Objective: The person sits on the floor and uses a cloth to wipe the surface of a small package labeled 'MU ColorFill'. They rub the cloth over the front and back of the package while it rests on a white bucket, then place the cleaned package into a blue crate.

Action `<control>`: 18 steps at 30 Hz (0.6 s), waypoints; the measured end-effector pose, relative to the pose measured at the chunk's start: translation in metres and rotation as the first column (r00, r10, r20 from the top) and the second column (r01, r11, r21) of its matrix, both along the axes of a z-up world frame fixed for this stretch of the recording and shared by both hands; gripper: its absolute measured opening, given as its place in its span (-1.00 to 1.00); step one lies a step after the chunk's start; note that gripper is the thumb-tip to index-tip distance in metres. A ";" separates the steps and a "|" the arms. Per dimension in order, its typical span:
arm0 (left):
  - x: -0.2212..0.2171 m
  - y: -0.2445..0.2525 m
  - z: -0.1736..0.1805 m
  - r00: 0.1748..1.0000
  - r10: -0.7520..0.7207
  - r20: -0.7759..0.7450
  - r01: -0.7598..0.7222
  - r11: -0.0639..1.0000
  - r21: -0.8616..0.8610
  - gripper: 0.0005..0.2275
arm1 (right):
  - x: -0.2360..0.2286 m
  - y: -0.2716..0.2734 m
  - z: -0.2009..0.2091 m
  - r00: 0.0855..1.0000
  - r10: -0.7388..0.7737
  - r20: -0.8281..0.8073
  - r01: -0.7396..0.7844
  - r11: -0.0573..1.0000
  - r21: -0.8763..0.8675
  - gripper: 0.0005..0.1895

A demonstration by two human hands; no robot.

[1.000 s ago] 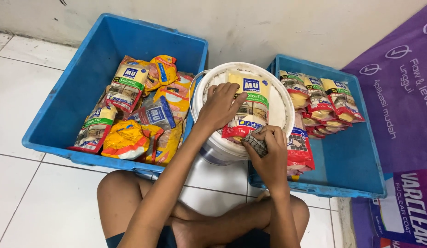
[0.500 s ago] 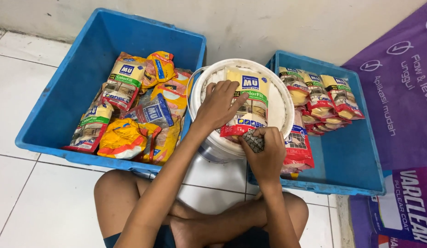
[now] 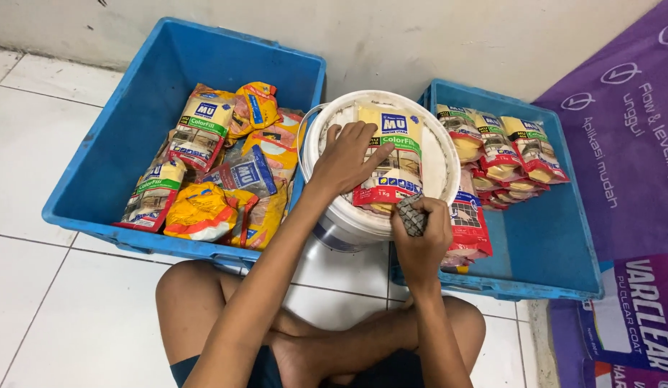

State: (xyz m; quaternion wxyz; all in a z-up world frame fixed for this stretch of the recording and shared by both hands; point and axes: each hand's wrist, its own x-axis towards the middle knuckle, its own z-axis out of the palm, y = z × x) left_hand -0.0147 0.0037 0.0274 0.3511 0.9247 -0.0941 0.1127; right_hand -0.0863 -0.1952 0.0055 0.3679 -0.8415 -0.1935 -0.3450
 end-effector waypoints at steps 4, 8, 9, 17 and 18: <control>0.004 0.002 0.000 1.000 -0.005 0.022 0.005 1.000 0.012 -0.24 | 0.009 -0.006 0.005 0.998 0.012 0.063 -0.014 0.999 0.029 -0.62; 0.003 0.001 -0.001 0.999 0.000 0.033 -0.001 1.000 0.025 -0.23 | 0.010 -0.013 0.008 0.989 0.024 0.145 -0.027 1.000 0.015 -0.62; 0.005 0.001 -0.003 0.999 0.006 0.051 -0.007 0.999 0.033 -0.24 | 0.011 -0.014 0.008 0.986 0.035 0.160 -0.040 0.999 0.031 -0.62; 0.008 0.001 -0.004 0.991 0.038 0.124 -0.041 0.999 0.024 -0.25 | 0.022 -0.027 0.016 0.975 0.092 0.203 -0.150 0.944 0.293 -0.64; 0.009 0.002 -0.004 0.992 0.039 0.124 -0.040 0.999 0.007 -0.26 | 0.024 -0.023 0.028 0.973 0.119 0.198 -0.166 0.957 0.240 -0.68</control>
